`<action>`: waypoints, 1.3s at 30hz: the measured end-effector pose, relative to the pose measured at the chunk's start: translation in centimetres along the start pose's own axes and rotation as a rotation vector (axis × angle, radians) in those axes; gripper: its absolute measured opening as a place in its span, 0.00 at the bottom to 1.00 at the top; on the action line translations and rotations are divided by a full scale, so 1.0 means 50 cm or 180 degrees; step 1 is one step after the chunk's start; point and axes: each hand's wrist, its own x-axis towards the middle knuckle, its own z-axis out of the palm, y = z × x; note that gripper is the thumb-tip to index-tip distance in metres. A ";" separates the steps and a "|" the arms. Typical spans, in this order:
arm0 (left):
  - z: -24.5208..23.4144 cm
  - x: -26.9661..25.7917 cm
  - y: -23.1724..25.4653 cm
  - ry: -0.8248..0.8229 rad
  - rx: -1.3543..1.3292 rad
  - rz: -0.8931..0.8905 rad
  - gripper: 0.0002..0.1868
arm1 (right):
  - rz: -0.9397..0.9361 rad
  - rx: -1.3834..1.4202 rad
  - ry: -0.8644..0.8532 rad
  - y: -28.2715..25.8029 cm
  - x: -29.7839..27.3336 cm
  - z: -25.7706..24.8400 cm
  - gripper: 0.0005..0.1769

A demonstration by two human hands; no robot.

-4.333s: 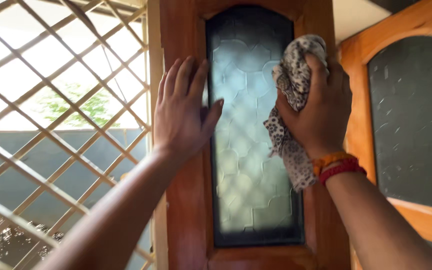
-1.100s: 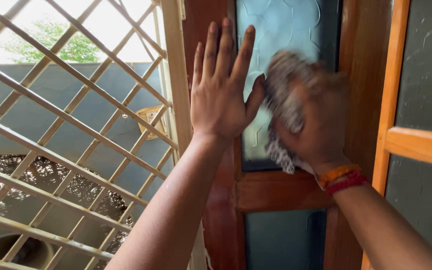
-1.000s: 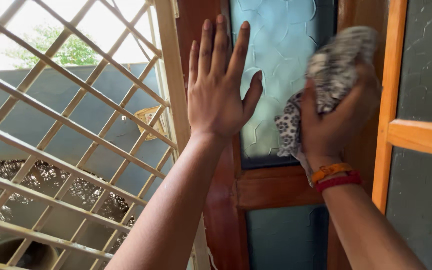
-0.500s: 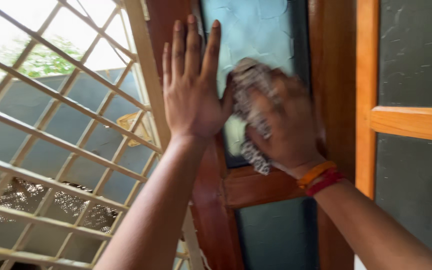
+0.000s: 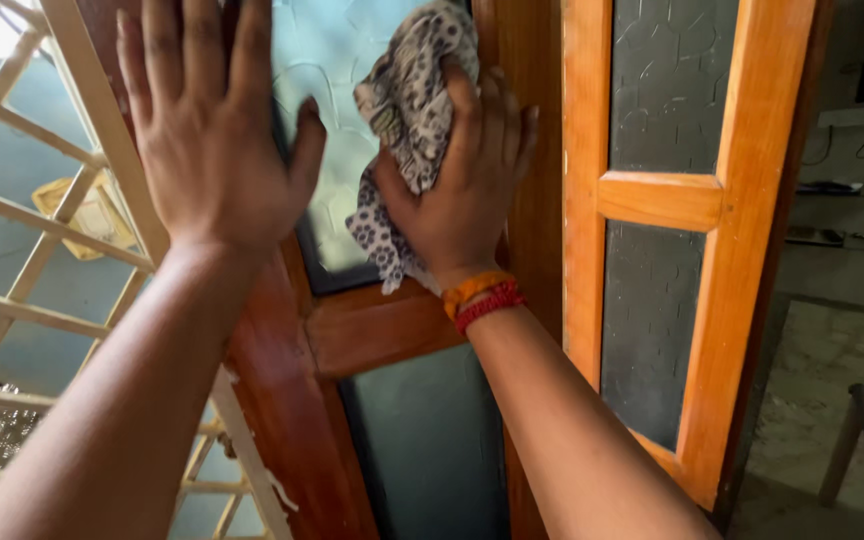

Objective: The person wipes the wooden frame and textured glass of a window using a patterned cloth. They systematically clean the vertical and horizontal sections of the frame and the glass panes, moving from the bottom to the top of the window.

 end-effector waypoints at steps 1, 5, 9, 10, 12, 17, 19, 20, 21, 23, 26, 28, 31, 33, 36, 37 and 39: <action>0.005 -0.010 0.003 -0.0013 0.0060 0.0029 0.40 | 0.0036 -0.0054 0.0044 0.001 0.001 0.001 0.45; 0.024 -0.073 0.027 -0.0117 0.0230 0.0279 0.42 | -0.0161 0.0161 -0.0237 -0.009 -0.012 -0.025 0.46; 0.025 -0.138 0.033 -0.0226 0.0237 0.0343 0.45 | -0.0463 0.0525 -0.0739 -0.024 -0.019 -0.057 0.41; 0.027 -0.149 0.036 -0.0257 0.0220 0.0344 0.45 | -0.0478 0.0611 -0.0801 -0.025 -0.022 -0.066 0.40; 0.028 -0.166 0.037 -0.0282 0.0207 0.0364 0.45 | -0.0486 0.0737 -0.0897 -0.028 -0.033 -0.079 0.37; 0.028 -0.192 0.039 -0.0290 0.0005 0.0397 0.46 | -0.0425 0.0880 -0.1072 -0.026 -0.114 -0.134 0.32; 0.027 -0.196 0.038 -0.0285 -0.0075 0.0389 0.45 | -0.0350 0.0920 -0.1215 -0.016 -0.160 -0.162 0.31; 0.027 -0.197 0.039 -0.0259 -0.0047 0.0398 0.44 | -0.0310 0.0947 -0.1279 -0.009 -0.183 -0.179 0.30; 0.027 -0.197 0.039 -0.0234 -0.0019 0.0408 0.43 | -0.0445 0.0872 -0.1449 0.003 -0.203 -0.200 0.29; 0.024 -0.198 0.038 -0.0223 0.0018 0.0411 0.42 | -0.0713 0.0731 -0.1771 0.034 -0.234 -0.245 0.27; 0.025 -0.195 0.042 -0.0185 -0.0005 0.0377 0.42 | -0.1396 0.0512 -0.2335 0.122 -0.224 -0.291 0.30; 0.024 -0.198 0.044 -0.0147 -0.0023 0.0351 0.42 | -0.1117 0.0339 -0.1986 0.165 -0.197 -0.292 0.38; 0.032 -0.198 0.042 -0.0090 -0.0102 0.0341 0.42 | -0.0347 0.0066 -0.1712 0.175 -0.150 -0.256 0.45; 0.035 -0.202 0.040 -0.0054 -0.0008 0.0349 0.41 | -0.0183 0.0113 -0.1334 0.170 -0.102 -0.197 0.41; 0.036 -0.201 0.037 -0.0039 0.0025 0.0391 0.41 | -0.0420 -0.0084 -0.0746 0.161 -0.022 -0.075 0.39; 0.037 -0.201 0.038 -0.0040 0.0027 0.0395 0.41 | -0.0385 -0.0086 -0.0510 0.164 -0.002 -0.044 0.39; 0.038 -0.201 0.041 -0.0030 0.0067 0.0407 0.41 | -0.0234 -0.0039 -0.0048 0.189 0.034 0.010 0.41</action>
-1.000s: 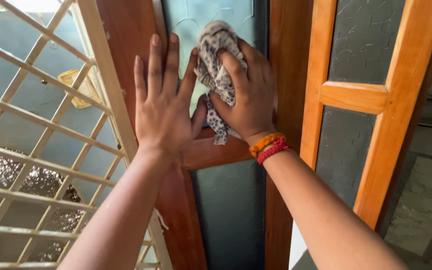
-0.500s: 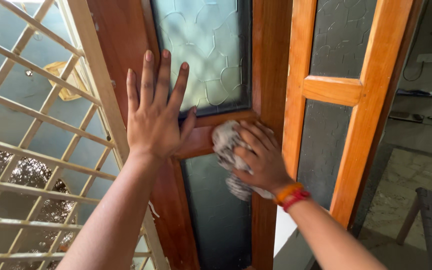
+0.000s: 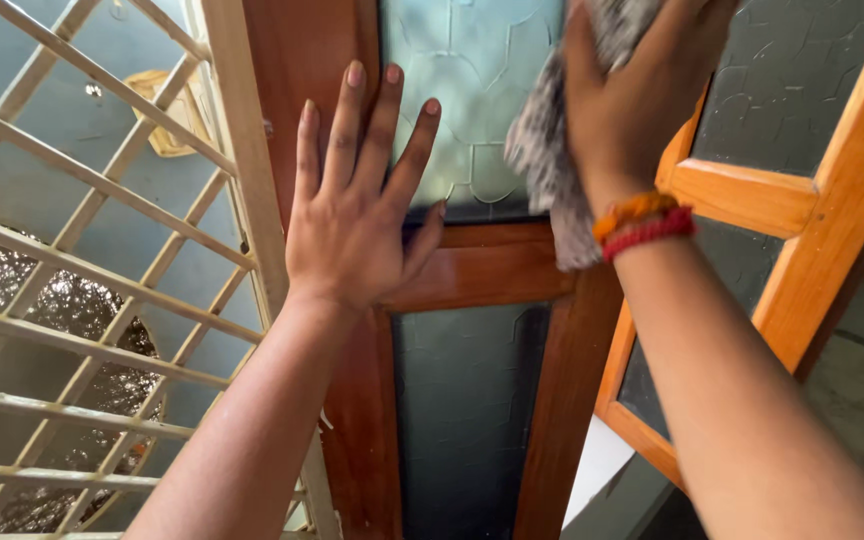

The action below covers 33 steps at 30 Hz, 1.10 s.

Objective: The person wipes the wooden frame and textured glass of a window using a patterned cloth. They systematically clean the vertical and horizontal sections of the frame and the glass panes, moving from the bottom to the top of the window.

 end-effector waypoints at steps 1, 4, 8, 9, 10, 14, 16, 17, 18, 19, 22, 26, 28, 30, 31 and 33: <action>-0.002 -0.002 -0.003 -0.0002 0.0047 -0.0005 0.40 | 0.0249 0.0132 0.0143 0.016 0.005 0.022 0.40; -0.001 -0.006 -0.005 -0.0003 -0.0054 0.0011 0.41 | 0.1245 0.0716 0.0372 0.086 -0.009 0.067 0.34; 0.000 -0.010 -0.002 -0.0016 0.0008 0.0013 0.41 | 0.2032 0.1324 0.0551 0.210 -0.060 0.065 0.40; 0.001 -0.009 -0.003 -0.0030 0.0018 0.0004 0.41 | 0.1636 0.1308 0.0535 0.232 -0.071 0.066 0.42; 0.001 -0.009 -0.002 -0.0044 0.0028 -0.0005 0.41 | 0.1302 0.1314 0.0524 0.243 -0.090 0.057 0.45; -0.002 -0.007 0.001 -0.0107 -0.0003 -0.0067 0.41 | 0.1938 0.2337 0.0506 0.123 -0.206 -0.057 0.52; -0.004 -0.006 0.002 -0.0115 -0.0011 -0.0099 0.42 | 0.2745 0.2754 0.0555 0.021 -0.252 -0.119 0.51; -0.005 -0.007 0.002 -0.0121 -0.0015 -0.0104 0.41 | 0.3131 0.2854 0.0596 -0.020 -0.276 -0.152 0.50; -0.006 -0.007 0.002 -0.0127 -0.0019 -0.0109 0.41 | 0.3102 0.2721 0.0466 -0.052 -0.306 -0.186 0.41; -0.006 -0.008 0.002 -0.0141 -0.0032 -0.0101 0.41 | 0.3080 0.2572 0.0345 -0.081 -0.345 -0.214 0.34; -0.004 -0.009 0.007 -0.0076 -0.0007 -0.0156 0.39 | 0.2679 0.2106 0.0088 -0.100 -0.443 -0.263 0.27; -0.003 -0.011 0.010 -0.0137 0.0038 -0.0216 0.40 | 0.2459 0.1712 -0.0144 -0.079 -0.467 -0.267 0.26; -0.003 -0.029 0.025 -0.0138 0.0091 -0.0273 0.40 | 0.2269 0.1729 -0.0163 -0.053 -0.414 -0.243 0.29; 0.001 -0.040 0.034 -0.0132 0.0087 -0.0303 0.40 | 0.1890 0.1641 -0.0089 0.000 -0.318 -0.183 0.36; 0.004 -0.043 0.039 -0.0134 0.0070 -0.0318 0.40 | 0.2053 0.1979 -0.0321 0.030 -0.266 -0.157 0.38; 0.008 -0.044 0.039 -0.0187 0.0075 -0.0312 0.40 | 0.1193 0.1196 -0.0188 0.066 -0.184 -0.106 0.43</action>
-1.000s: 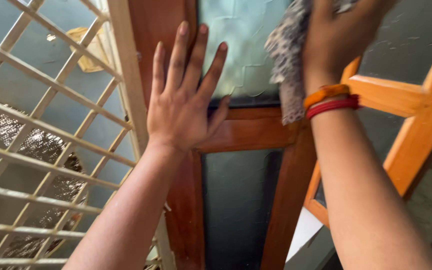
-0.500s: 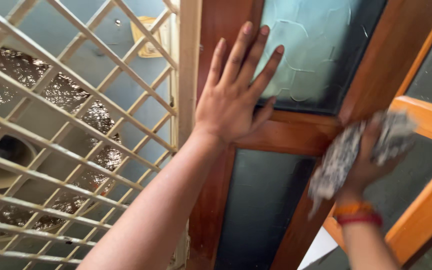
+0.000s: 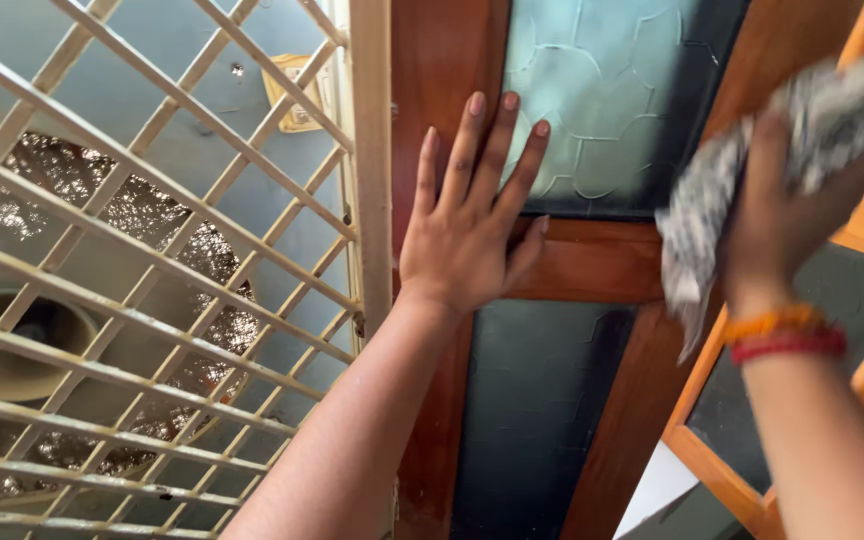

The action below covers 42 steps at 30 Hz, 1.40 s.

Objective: The person wipes the wooden frame and textured glass of a window using a patterned cloth. They systematically clean the vertical and horizontal sections of the frame and the glass panes, moving from the bottom to the top of the window.

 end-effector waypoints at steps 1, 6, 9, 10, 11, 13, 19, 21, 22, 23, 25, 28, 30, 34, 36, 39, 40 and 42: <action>0.001 0.001 -0.001 -0.0021 0.0007 0.0001 0.40 | -0.0291 -0.0226 0.0083 0.003 0.036 0.017 0.44; -0.001 0.001 0.000 0.0041 -0.0079 0.0007 0.40 | -0.0176 0.0113 0.0033 -0.060 0.000 0.022 0.37; 0.000 -0.002 -0.003 0.0035 -0.0024 0.0009 0.40 | 0.0287 0.0498 -0.0025 -0.103 -0.097 -0.017 0.32; 0.001 -0.001 -0.002 0.0028 -0.0004 0.0027 0.40 | 0.0326 0.0541 -0.0033 -0.110 -0.127 -0.027 0.32; 0.001 -0.002 -0.002 0.0036 -0.0019 0.0026 0.40 | 0.0365 0.0584 -0.0040 -0.114 -0.157 -0.037 0.31; 0.000 -0.001 -0.003 0.0069 -0.0066 0.0045 0.40 | 0.0501 0.0464 -0.0117 -0.108 -0.183 -0.060 0.30; -0.002 0.002 -0.002 0.0137 -0.0084 0.0063 0.40 | 0.1123 0.1011 0.0047 -0.030 -0.056 -0.016 0.47; 0.001 0.003 0.000 0.0109 -0.0066 0.0041 0.40 | 0.1213 0.0954 0.0225 0.004 0.028 0.025 0.60; 0.001 0.002 -0.001 0.0092 -0.0042 0.0015 0.40 | 0.1247 0.1052 0.0329 0.014 0.056 0.044 0.62; 0.002 0.001 -0.001 0.0110 -0.0046 0.0031 0.40 | 0.1054 0.0819 0.0368 0.017 0.056 0.046 0.60; 0.002 -0.001 -0.001 0.0138 -0.0040 0.0042 0.40 | 0.0671 0.0373 0.0417 0.022 0.048 0.047 0.56; 0.004 -0.001 -0.004 0.0088 -0.0016 0.0059 0.40 | 0.0674 0.0545 0.0145 -0.002 -0.042 0.013 0.51; 0.003 0.000 -0.004 0.0061 -0.0027 0.0069 0.40 | 0.0758 0.0716 0.0055 -0.034 -0.118 -0.019 0.44; -0.002 0.003 -0.004 0.0057 0.0011 0.0086 0.41 | 0.1146 0.0234 -0.0101 -0.124 -0.249 -0.080 0.36; -0.006 0.001 0.001 0.0093 -0.0057 0.0074 0.41 | 0.1038 -0.0086 -0.0238 -0.146 -0.247 -0.094 0.39; -0.005 0.003 -0.002 0.0127 -0.0092 0.0072 0.40 | 0.0225 -0.0834 -0.0300 -0.165 -0.204 -0.077 0.43; -0.003 0.002 -0.002 0.0128 -0.0095 0.0071 0.40 | -0.0153 -0.1129 -0.0313 -0.170 -0.182 -0.064 0.45; 0.000 -0.002 -0.003 0.0201 -0.0110 0.0124 0.39 | -0.0004 -0.1282 -0.0315 -0.194 -0.145 -0.026 0.45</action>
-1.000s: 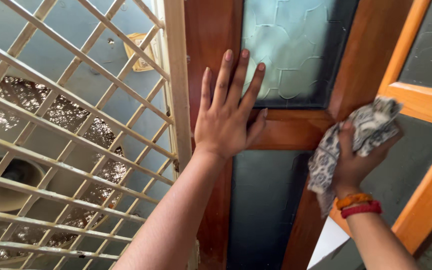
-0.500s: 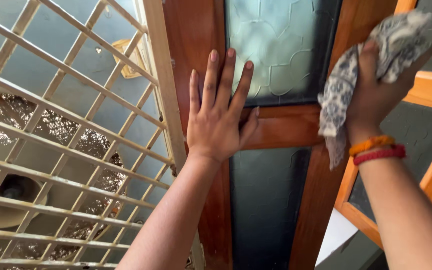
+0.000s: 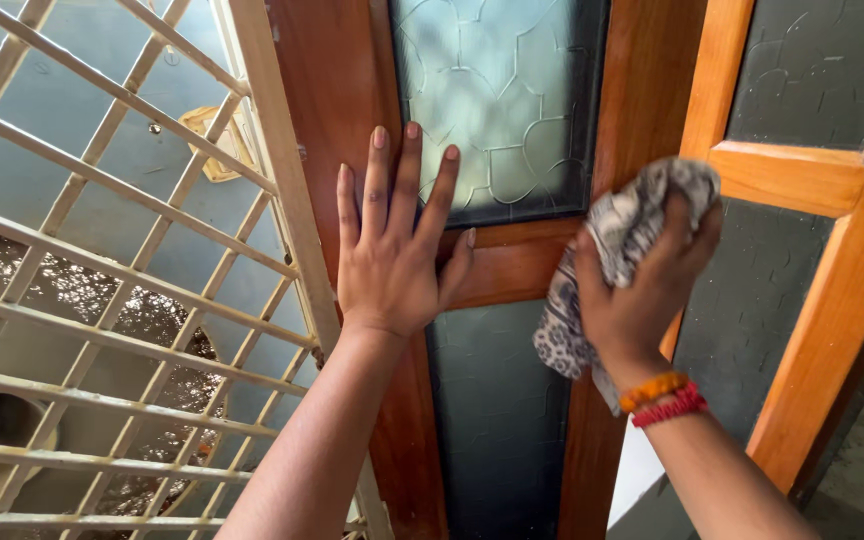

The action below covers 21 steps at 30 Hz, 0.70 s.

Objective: The person wipes the wooden frame and textured glass of a window using a patterned cloth. They systematically clean the vertical and horizontal sections of the frame and the glass panes, moving from the bottom to the top of the window.

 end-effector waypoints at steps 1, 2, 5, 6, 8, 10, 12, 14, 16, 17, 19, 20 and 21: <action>0.000 -0.003 -0.002 0.0032 -0.0001 0.0027 0.38 | 0.0080 -0.0066 -0.0018 -0.025 0.013 0.008 0.46; 0.000 -0.007 -0.007 0.0086 -0.0126 0.0042 0.37 | 0.0055 -0.0108 -0.0150 -0.056 0.019 0.014 0.44; 0.000 -0.019 -0.019 0.0305 -0.0580 0.0067 0.35 | -0.0301 0.0149 -0.0383 -0.166 0.027 0.048 0.40; 0.002 -0.022 -0.021 0.0422 -0.0798 0.0055 0.35 | -0.0616 0.0473 -0.0348 -0.206 0.028 0.064 0.39; 0.003 -0.028 -0.027 0.0663 -0.1221 -0.0004 0.35 | -0.0553 0.0882 -0.0553 -0.265 0.029 0.074 0.32; 0.003 -0.029 -0.030 0.0926 -0.1644 -0.0105 0.35 | -0.0623 0.1411 -0.0698 -0.279 0.039 0.067 0.28; 0.002 -0.030 -0.031 0.0837 -0.1316 0.0116 0.36 | -0.0832 0.2059 -0.0807 -0.263 0.052 0.053 0.26; 0.000 -0.032 -0.030 0.0752 -0.1054 0.0316 0.37 | -0.0504 0.2982 -0.1292 -0.245 0.056 0.044 0.24; -0.004 -0.032 -0.030 0.0670 -0.0852 0.0521 0.39 | -0.0036 0.3618 -0.1793 -0.224 0.060 0.032 0.22; -0.003 -0.030 -0.026 0.0625 -0.0870 0.0563 0.40 | 0.0253 0.3790 -0.2047 -0.212 0.067 0.028 0.21; -0.006 -0.027 -0.023 0.0527 -0.0883 0.0666 0.42 | 0.0488 0.3604 -0.2367 -0.191 0.086 0.021 0.18; -0.008 -0.025 -0.021 0.0483 -0.0835 0.0658 0.43 | 0.0416 0.3237 -0.2434 -0.177 0.102 0.017 0.17; -0.010 -0.023 -0.019 0.0439 -0.0786 0.0651 0.43 | 0.0346 0.2869 -0.2497 -0.165 0.118 0.015 0.16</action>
